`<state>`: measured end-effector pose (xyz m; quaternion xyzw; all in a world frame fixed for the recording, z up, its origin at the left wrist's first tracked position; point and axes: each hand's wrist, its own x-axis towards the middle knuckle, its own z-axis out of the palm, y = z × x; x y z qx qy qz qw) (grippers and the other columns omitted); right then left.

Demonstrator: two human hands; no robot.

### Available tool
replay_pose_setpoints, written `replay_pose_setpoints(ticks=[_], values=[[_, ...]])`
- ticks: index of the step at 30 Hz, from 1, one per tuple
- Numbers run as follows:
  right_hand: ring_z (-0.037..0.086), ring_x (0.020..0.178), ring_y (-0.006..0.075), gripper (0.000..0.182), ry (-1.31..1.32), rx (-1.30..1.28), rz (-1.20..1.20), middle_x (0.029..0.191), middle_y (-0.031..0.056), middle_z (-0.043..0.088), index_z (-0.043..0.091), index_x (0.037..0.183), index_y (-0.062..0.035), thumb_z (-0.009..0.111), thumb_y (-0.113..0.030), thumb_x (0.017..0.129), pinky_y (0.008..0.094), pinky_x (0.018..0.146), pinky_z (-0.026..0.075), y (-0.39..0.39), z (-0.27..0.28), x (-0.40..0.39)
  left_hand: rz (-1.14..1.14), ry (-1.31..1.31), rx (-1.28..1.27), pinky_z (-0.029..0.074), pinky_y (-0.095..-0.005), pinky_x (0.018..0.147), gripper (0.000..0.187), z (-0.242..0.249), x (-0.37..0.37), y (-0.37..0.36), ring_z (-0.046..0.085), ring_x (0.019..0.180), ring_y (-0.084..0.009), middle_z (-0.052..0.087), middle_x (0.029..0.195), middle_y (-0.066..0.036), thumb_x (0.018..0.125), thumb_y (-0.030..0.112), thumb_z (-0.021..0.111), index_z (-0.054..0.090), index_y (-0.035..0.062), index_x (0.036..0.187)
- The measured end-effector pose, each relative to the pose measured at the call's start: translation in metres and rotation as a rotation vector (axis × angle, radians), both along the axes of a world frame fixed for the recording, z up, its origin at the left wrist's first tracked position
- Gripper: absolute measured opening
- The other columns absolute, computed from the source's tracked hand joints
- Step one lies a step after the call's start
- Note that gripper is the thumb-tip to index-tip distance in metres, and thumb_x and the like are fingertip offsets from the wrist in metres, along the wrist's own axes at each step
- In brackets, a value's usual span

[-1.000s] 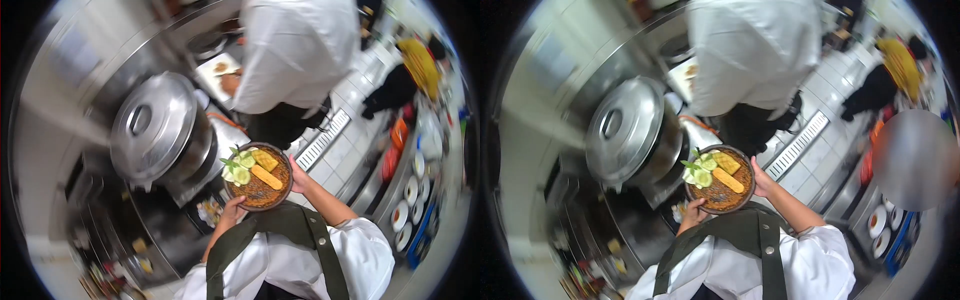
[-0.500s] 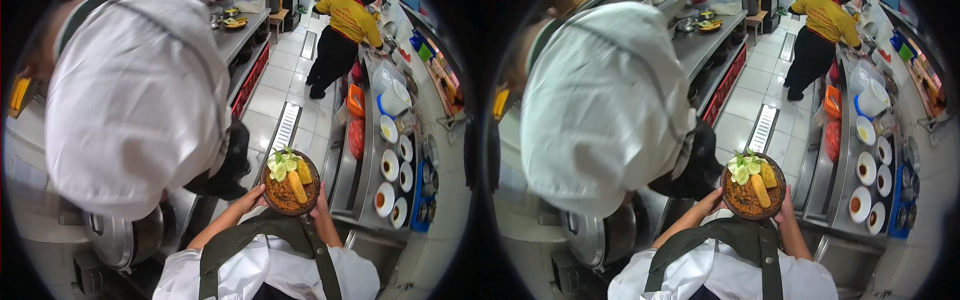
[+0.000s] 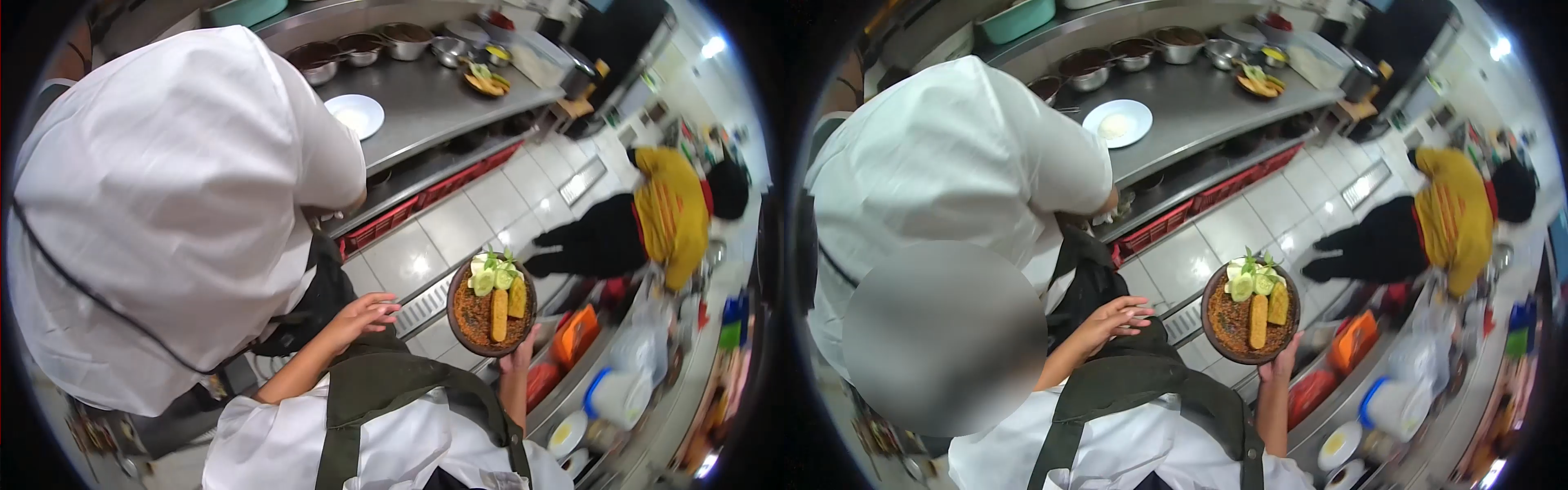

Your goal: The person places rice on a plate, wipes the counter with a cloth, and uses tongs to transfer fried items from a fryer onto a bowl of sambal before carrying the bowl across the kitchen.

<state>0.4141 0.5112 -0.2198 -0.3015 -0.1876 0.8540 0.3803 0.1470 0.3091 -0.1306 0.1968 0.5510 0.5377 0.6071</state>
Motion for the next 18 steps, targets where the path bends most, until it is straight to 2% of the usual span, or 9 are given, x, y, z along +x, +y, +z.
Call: replay_pose_setpoints(ticks=[1,4,8,9,10,12,15,18], values=[[0.043,0.108,0.0265,0.059,0.017,-0.030,0.028,0.122,0.0120,0.041,0.034,0.121,-0.0042,0.023,-0.050,0.085,0.0396,0.092,0.035,0.028,-0.003,-0.015,0.100,-0.001,-0.030,0.037,-0.0271,0.082,0.038,0.005,-0.001,0.016,0.048,0.101,-0.0137,0.048,0.114,-0.006,0.085,0.027,0.044,0.038,0.0101,0.119],[0.043,0.108,0.0262,0.060,0.007,-0.032,0.138,0.121,0.0110,0.042,0.036,0.120,-0.0048,0.020,-0.051,0.086,0.0396,0.092,0.035,0.096,-0.007,-0.075,0.243,-0.045,0.099,0.038,-0.0272,0.082,0.036,-0.005,-0.014,0.072,0.048,0.100,-0.0141,0.049,0.113,-0.007,0.085,0.023,0.045,0.040,0.0087,0.117],[0.042,0.109,0.0263,0.060,0.065,-0.119,0.306,0.122,0.0105,0.041,0.036,0.121,-0.0058,0.024,-0.052,0.084,0.0409,0.092,0.033,0.156,-0.023,-0.161,0.400,-0.105,0.248,0.041,-0.0293,0.082,0.031,-0.021,-0.059,0.146,0.050,0.096,-0.0159,0.049,0.110,-0.010,0.084,0.015,0.044,0.040,0.0049,0.113],[0.040,0.110,0.0263,0.060,0.018,-0.098,0.332,0.124,0.0100,0.039,0.035,0.122,-0.0066,0.024,-0.052,0.084,0.0412,0.093,0.033,0.174,-0.028,-0.167,0.557,-0.116,0.266,0.042,-0.0296,0.081,0.030,-0.025,-0.065,0.168,0.051,0.094,-0.0164,0.050,0.108,-0.010,0.084,0.013,0.044,0.040,0.0047,0.113],[0.039,0.112,0.0264,0.060,-0.027,-0.077,0.368,0.125,0.0095,0.037,0.034,0.122,-0.0073,0.025,-0.053,0.084,0.0415,0.093,0.033,0.197,-0.036,-0.181,0.625,-0.141,0.286,0.041,-0.0304,0.081,0.032,-0.023,-0.080,0.188,0.049,0.095,-0.0165,0.050,0.107,-0.010,0.083,0.011,0.044,0.039,0.0046,0.114],[0.038,0.113,0.0264,0.060,-0.107,-0.073,0.438,0.127,0.0092,0.035,0.034,0.123,-0.0081,0.024,-0.053,0.084,0.0419,0.093,0.032,0.244,-0.034,-0.217,0.756,-0.025,0.339,0.040,-0.0312,0.081,0.038,-0.023,-0.108,0.222,0.047,0.098,-0.0171,0.045,0.113,-0.011,0.081,0.011,0.046,0.035,0.0053,0.117],[0.038,0.113,0.0268,0.061,-0.157,-0.103,0.496,0.126,0.0101,0.036,0.033,0.123,-0.0082,0.022,-0.054,0.084,0.0428,0.093,0.033,0.292,-0.036,-0.273,1.046,0.027,0.070,0.039,-0.0317,0.082,0.045,-0.067,-0.160,0.249,0.045,0.100,-0.0179,0.040,0.119,-0.012,0.080,0.012,0.049,0.030,0.0063,0.121],[0.037,0.114,0.0274,0.062,-0.112,-0.096,0.593,0.128,0.0093,0.034,0.032,0.125,-0.0106,0.025,-0.055,0.083,0.0444,0.092,0.033,0.345,-0.039,-0.331,1.289,0.232,-0.118,0.041,-0.0312,0.077,0.063,-0.125,-0.227,0.269,0.046,0.096,-0.0191,0.035,0.122,-0.015,0.072,0.007,0.055,0.021,0.0059,0.125]])
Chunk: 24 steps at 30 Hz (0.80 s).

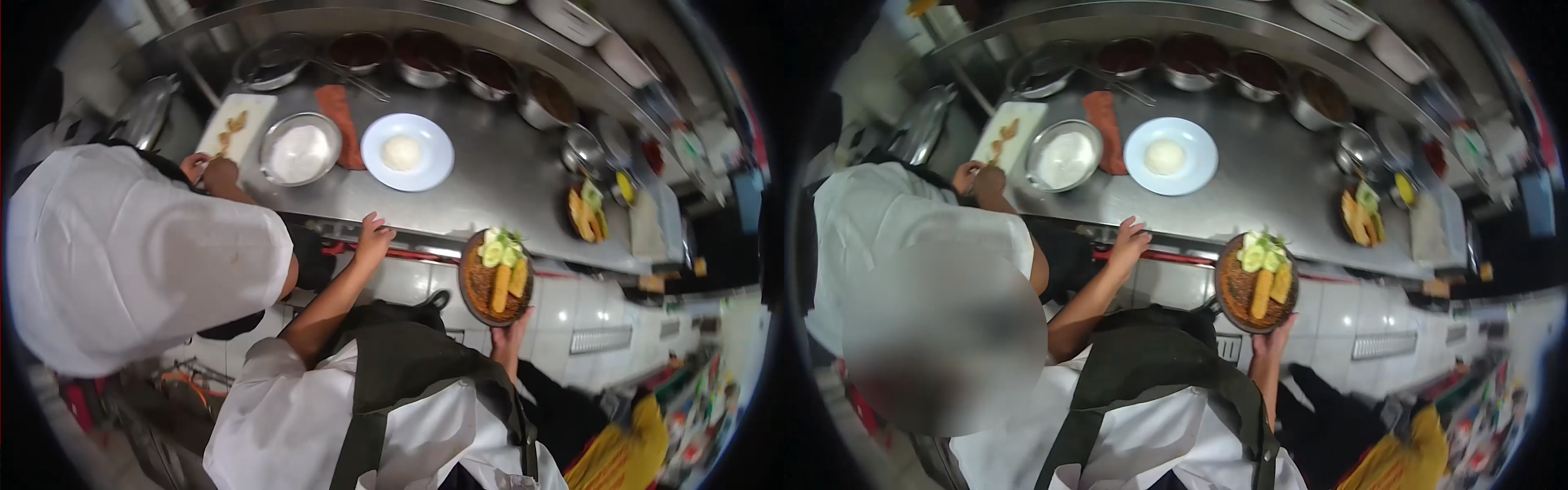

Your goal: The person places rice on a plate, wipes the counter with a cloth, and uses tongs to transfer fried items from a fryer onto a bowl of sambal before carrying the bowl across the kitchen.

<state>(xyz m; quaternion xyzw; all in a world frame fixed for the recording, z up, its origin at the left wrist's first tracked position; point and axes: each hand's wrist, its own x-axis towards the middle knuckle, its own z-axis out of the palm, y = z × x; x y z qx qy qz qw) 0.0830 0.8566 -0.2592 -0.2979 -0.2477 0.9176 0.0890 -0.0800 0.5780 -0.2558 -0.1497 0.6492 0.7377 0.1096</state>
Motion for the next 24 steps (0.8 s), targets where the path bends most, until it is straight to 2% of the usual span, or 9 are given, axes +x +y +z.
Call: replay_pose_setpoints(ticks=[4,6,9,12,14,15,18,21,24], values=[[0.036,0.115,0.0260,0.061,0.108,0.234,0.158,0.129,0.0083,0.033,0.030,0.125,-0.0112,0.028,-0.055,0.082,0.0428,0.091,0.035,0.062,-0.010,-0.071,0.227,-0.027,-0.183,0.045,-0.0266,0.058,0.067,-0.056,-0.082,0.012,0.052,0.069,-0.0173,0.051,0.095,-0.015,0.068,0.003,0.055,0.017,-0.0029,0.123],[0.037,0.114,0.0244,0.058,0.040,0.170,0.214,0.128,0.0078,0.033,0.030,0.125,-0.0108,0.026,-0.052,0.084,0.0401,0.091,0.037,0.097,-0.023,-0.123,0.302,0.039,-0.255,0.045,-0.0271,0.050,0.071,-0.065,-0.106,0.020,0.053,0.062,-0.0182,0.055,0.083,-0.012,0.065,0.003,0.056,0.017,-0.0017,0.124],[0.037,0.114,0.0244,0.059,0.182,0.243,0.373,0.129,0.0077,0.032,0.028,0.126,-0.0104,0.026,-0.052,0.084,0.0398,0.091,0.037,0.139,-0.030,-0.177,0.372,-0.044,-0.173,0.049,-0.0308,0.054,0.066,-0.042,-0.128,0.041,0.057,0.069,-0.0221,0.055,0.089,-0.014,0.063,-0.002,0.056,0.025,0.0028,0.121],[0.037,0.114,0.0248,0.062,-0.124,0.115,0.291,0.129,0.0075,0.032,0.027,0.126,-0.0102,0.026,-0.054,0.082,0.0413,0.091,0.036,0.150,-0.020,-0.225,0.535,0.126,-0.476,0.048,-0.0324,0.068,0.064,-0.108,-0.139,0.034,0.056,0.085,-0.0264,0.053,0.098,-0.017,0.064,-0.002,0.056,0.027,0.0035,0.121],[0.036,0.114,0.0260,0.065,-0.068,0.055,0.305,0.129,0.0078,0.032,0.027,0.127,-0.0107,0.028,-0.057,0.080,0.0434,0.091,0.036,0.160,-0.038,-0.248,0.554,-0.042,-0.256,0.042,-0.0323,0.081,0.063,-0.097,-0.135,0.041,0.050,0.099,-0.0280,0.050,0.106,-0.019,0.064,-0.001,0.056,0.029,0.0024,0.120],[0.036,0.114,0.0261,0.066,-0.021,0.042,0.301,0.129,0.0079,0.032,0.027,0.127,-0.0107,0.028,-0.057,0.080,0.0437,0.091,0.036,0.162,-0.041,-0.256,0.530,0.037,-0.348,0.042,-0.0324,0.082,0.064,-0.108,-0.131,0.040,0.051,0.098,-0.0286,0.050,0.106,-0.020,0.064,0.000,0.056,0.028,0.0023,0.122],[0.033,0.117,0.0273,0.064,0.113,-0.040,0.265,0.129,0.0088,0.031,0.027,0.127,-0.0104,0.031,-0.054,0.081,0.0453,0.093,0.033,0.166,-0.052,-0.285,0.451,0.016,-0.399,0.045,-0.0320,0.077,0.066,-0.096,-0.128,0.050,0.052,0.096,-0.0291,0.050,0.107,-0.021,0.064,0.001,0.057,0.027,0.0024,0.122],[0.030,0.119,0.0282,0.061,0.053,-0.126,0.163,0.131,0.0096,0.028,0.027,0.127,-0.0098,0.036,-0.049,0.082,0.0461,0.095,0.029,0.147,-0.017,-0.305,0.445,-0.098,-0.227,0.052,-0.0333,0.058,0.064,-0.063,-0.128,0.065,0.058,0.081,-0.0289,0.051,0.101,-0.021,0.067,-0.004,0.053,0.025,0.0043,0.124],[0.034,0.115,0.0289,0.055,0.267,-0.130,0.251,0.128,0.0096,0.031,0.031,0.124,-0.0088,0.038,-0.045,0.083,0.0470,0.094,0.029,0.161,-0.047,-0.312,0.395,-0.104,-0.169,0.052,-0.0311,0.046,0.064,-0.045,-0.140,0.081,0.060,0.065,-0.0248,0.052,0.092,-0.018,0.070,-0.007,0.050,0.022,0.0065,0.125]])
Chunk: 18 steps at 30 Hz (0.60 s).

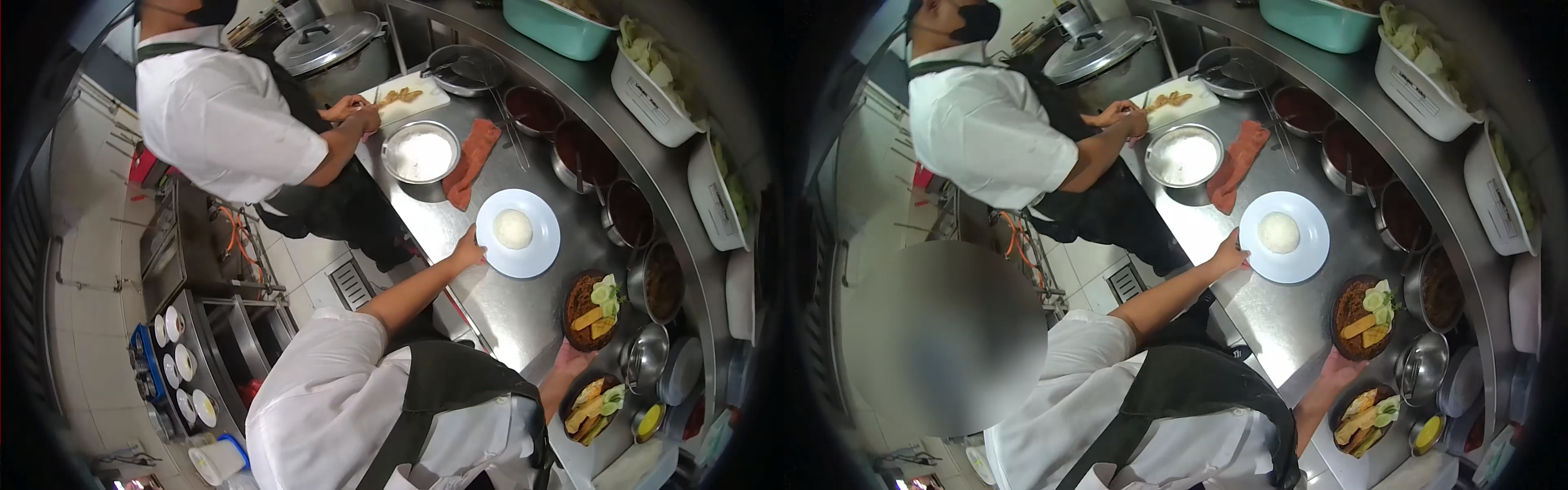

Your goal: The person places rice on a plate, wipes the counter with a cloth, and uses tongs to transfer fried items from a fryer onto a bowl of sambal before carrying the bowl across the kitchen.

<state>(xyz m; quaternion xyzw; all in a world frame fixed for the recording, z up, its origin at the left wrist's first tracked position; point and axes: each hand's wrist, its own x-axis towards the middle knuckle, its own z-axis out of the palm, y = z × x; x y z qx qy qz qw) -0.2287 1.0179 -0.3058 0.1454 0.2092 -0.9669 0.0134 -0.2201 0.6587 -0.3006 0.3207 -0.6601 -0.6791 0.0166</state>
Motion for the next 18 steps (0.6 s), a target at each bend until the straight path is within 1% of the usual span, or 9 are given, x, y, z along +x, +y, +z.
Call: replay_pose_setpoints(ticks=[3,6,8,9,10,12,14,16,18], values=[[0.039,0.108,0.0309,0.048,-0.276,0.101,-0.084,0.120,0.0101,0.035,0.035,0.119,-0.0071,0.040,-0.040,0.084,0.0504,0.093,0.029,-0.002,0.011,0.012,-0.084,0.009,0.048,0.052,-0.0304,0.046,0.065,0.000,-0.012,0.007,0.059,0.061,-0.0215,0.053,0.085,-0.016,0.070,-0.006,0.051,0.021,0.0076,0.126],[0.044,0.099,0.0316,0.043,-0.471,0.375,-0.181,0.112,0.0094,0.036,0.038,0.114,-0.0062,0.038,-0.038,0.085,0.0517,0.089,0.034,-0.012,0.022,0.042,-0.224,-0.003,0.060,0.051,-0.0288,0.048,0.067,0.016,-0.024,0.009,0.058,0.060,-0.0184,0.054,0.078,-0.013,0.072,-0.003,0.052,0.018,0.0092,0.128],[0.046,0.095,0.0314,0.044,-0.581,0.399,-0.145,0.109,0.0103,0.038,0.037,0.115,-0.0061,0.037,-0.039,0.086,0.0504,0.085,0.037,-0.024,0.025,0.075,-0.379,-0.055,0.040,0.052,-0.0275,0.053,0.072,0.017,-0.022,0.009,0.058,0.063,-0.0176,0.053,0.074,-0.012,0.074,0.000,0.053,0.011,0.0118,0.131],[0.048,0.093,0.0313,0.044,-0.627,0.412,-0.120,0.108,0.0107,0.039,0.037,0.115,-0.0060,0.037,-0.039,0.086,0.0498,0.083,0.039,-0.033,0.024,0.076,-0.423,-0.049,0.062,0.051,-0.0271,0.053,0.073,0.017,-0.034,0.008,0.058,0.063,-0.0173,0.053,0.074,-0.011,0.074,0.001,0.054,0.010,0.0108,0.131],[0.051,0.086,0.0265,0.041,-0.670,0.459,-0.086,0.101,0.0101,0.043,0.042,0.108,-0.0053,0.037,-0.039,0.086,0.0450,0.074,0.045,-0.052,0.033,0.087,-0.466,-0.043,0.084,0.050,-0.0268,0.052,0.073,0.019,-0.034,0.006,0.058,0.063,-0.0170,0.054,0.074,-0.011,0.074,0.003,0.055,0.009,0.0097,0.131],[0.051,0.079,0.0211,0.035,-0.669,0.647,0.059,0.089,0.0076,0.049,0.049,0.100,-0.0047,0.038,-0.035,0.086,0.0389,0.069,0.046,-0.063,0.013,0.111,-0.556,-0.047,0.125,0.049,-0.0263,0.052,0.074,0.027,-0.033,-0.002,0.057,0.063,-0.0163,0.055,0.075,-0.011,0.074,0.005,0.055,0.009,0.0075,0.131],[0.051,0.072,0.0159,0.031,-0.521,0.716,0.206,0.080,0.0045,0.052,0.052,0.093,-0.0050,0.040,-0.032,0.085,0.0321,0.066,0.045,-0.077,-0.007,0.132,-0.651,-0.087,0.171,0.048,-0.0260,0.053,0.074,0.035,-0.026,-0.017,0.057,0.063,-0.0154,0.056,0.077,-0.011,0.075,0.007,0.055,0.008,0.0050,0.131],[0.051,0.070,0.0114,0.025,-0.438,0.997,0.149,0.077,0.0033,0.053,0.054,0.091,-0.0048,0.046,-0.027,0.082,0.0263,0.063,0.043,-0.100,-0.011,0.133,-0.753,-0.038,0.060,0.047,-0.0258,0.058,0.067,0.019,-0.027,-0.027,0.057,0.065,-0.0147,0.057,0.080,-0.012,0.075,0.007,0.055,0.016,0.0026,0.129],[0.050,0.066,0.0112,0.019,-0.348,1.176,0.305,0.072,0.0028,0.054,0.054,0.085,-0.0047,0.052,-0.023,0.079,0.0241,0.056,0.041,-0.122,-0.003,0.126,-0.817,0.022,0.006,0.046,-0.0256,0.061,0.060,0.010,-0.022,-0.039,0.057,0.067,-0.0139,0.058,0.082,-0.011,0.075,0.006,0.055,0.025,0.0010,0.126]])
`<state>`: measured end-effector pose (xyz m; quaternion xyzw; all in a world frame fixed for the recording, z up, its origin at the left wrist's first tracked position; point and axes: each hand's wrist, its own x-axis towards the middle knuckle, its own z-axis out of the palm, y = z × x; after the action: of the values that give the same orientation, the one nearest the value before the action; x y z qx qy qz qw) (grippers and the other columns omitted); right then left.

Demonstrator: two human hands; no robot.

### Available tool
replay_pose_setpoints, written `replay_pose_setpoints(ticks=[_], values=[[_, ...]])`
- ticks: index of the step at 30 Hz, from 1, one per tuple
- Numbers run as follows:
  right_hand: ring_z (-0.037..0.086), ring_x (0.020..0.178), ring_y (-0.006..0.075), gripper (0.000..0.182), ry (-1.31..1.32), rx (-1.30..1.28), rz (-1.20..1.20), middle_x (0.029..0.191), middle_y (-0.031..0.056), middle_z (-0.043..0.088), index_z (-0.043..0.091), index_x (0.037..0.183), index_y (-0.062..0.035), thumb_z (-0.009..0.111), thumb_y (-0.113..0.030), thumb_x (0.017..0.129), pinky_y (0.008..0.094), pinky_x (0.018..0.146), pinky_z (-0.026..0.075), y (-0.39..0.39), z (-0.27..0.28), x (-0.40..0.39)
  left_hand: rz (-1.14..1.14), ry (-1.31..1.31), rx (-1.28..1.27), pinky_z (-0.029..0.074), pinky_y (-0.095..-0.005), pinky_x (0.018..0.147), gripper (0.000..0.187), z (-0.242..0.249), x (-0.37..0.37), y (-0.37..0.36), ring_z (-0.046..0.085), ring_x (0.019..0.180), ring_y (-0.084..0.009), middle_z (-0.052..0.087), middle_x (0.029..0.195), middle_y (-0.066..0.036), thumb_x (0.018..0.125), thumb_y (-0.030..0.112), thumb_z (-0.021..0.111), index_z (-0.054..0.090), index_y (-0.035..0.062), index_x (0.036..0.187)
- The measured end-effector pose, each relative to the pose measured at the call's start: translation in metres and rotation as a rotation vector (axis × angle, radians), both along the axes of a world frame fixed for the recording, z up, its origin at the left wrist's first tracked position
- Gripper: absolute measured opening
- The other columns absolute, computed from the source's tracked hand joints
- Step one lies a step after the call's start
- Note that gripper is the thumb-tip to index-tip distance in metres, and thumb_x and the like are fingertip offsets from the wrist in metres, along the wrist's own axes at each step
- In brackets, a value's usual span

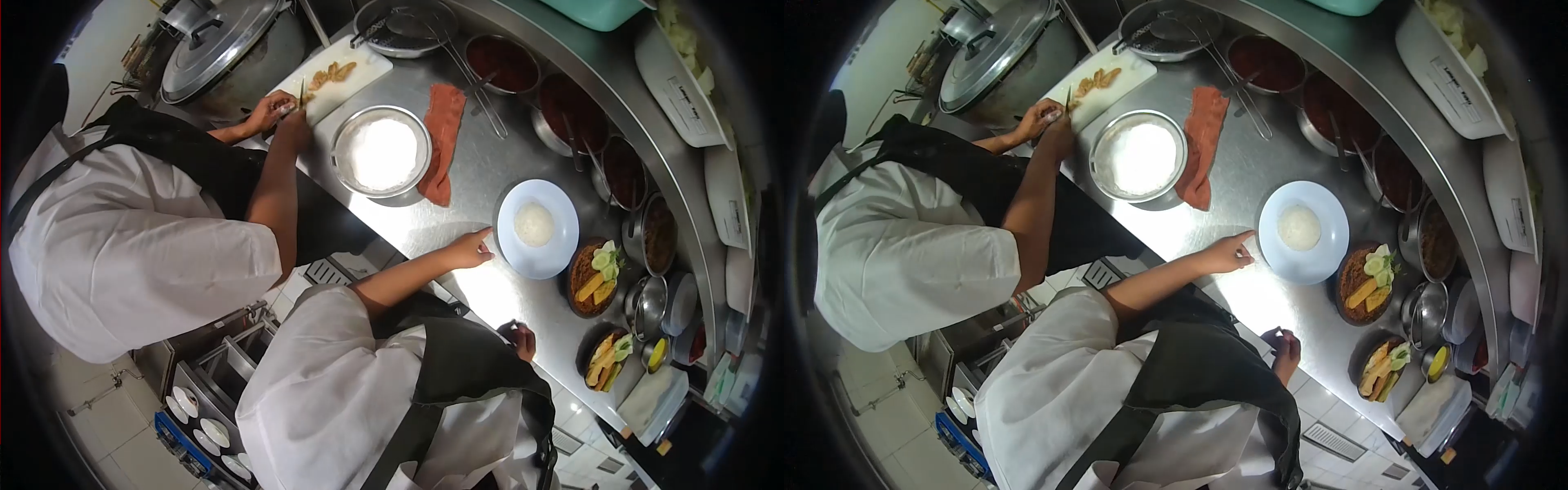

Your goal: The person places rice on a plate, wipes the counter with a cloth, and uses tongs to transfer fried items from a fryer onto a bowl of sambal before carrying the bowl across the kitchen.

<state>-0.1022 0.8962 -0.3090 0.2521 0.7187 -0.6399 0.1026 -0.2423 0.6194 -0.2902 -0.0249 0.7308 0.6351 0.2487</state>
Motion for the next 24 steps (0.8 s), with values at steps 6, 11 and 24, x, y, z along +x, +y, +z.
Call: replay_pose_setpoints(ticks=[6,11,24], values=[[0.051,0.065,0.0120,0.022,-0.106,0.001,0.513,0.075,0.0043,0.055,0.053,0.092,-0.0026,0.050,-0.023,0.082,0.0243,0.056,0.040,-0.055,0.056,-0.032,0.276,0.373,0.200,0.042,-0.0212,0.067,0.035,0.134,0.034,-0.059,0.055,0.074,-0.0094,0.057,0.087,-0.006,0.074,0.000,0.052,0.046,0.0008,0.109],[0.049,0.064,0.0104,0.018,-0.145,0.095,0.775,0.074,0.0046,0.054,0.052,0.094,0.0005,0.049,-0.013,0.082,0.0228,0.059,0.039,-0.056,0.062,-0.044,0.906,0.960,0.155,0.038,-0.0337,0.084,0.075,0.218,0.109,-0.129,0.044,0.101,-0.0209,0.043,0.109,-0.015,0.066,0.008,0.058,0.016,0.0027,0.127],[0.049,0.065,0.0083,0.017,-0.352,0.304,1.429,0.078,-0.0001,0.054,0.052,0.096,-0.0051,0.049,-0.017,0.084,0.0202,0.059,0.038,-0.001,0.038,0.015,1.143,0.496,0.096,0.038,-0.0274,0.080,0.042,0.083,0.319,-0.001,0.049,0.089,-0.0125,0.053,0.099,-0.004,0.076,0.012,0.055,0.042,0.0100,0.116]])
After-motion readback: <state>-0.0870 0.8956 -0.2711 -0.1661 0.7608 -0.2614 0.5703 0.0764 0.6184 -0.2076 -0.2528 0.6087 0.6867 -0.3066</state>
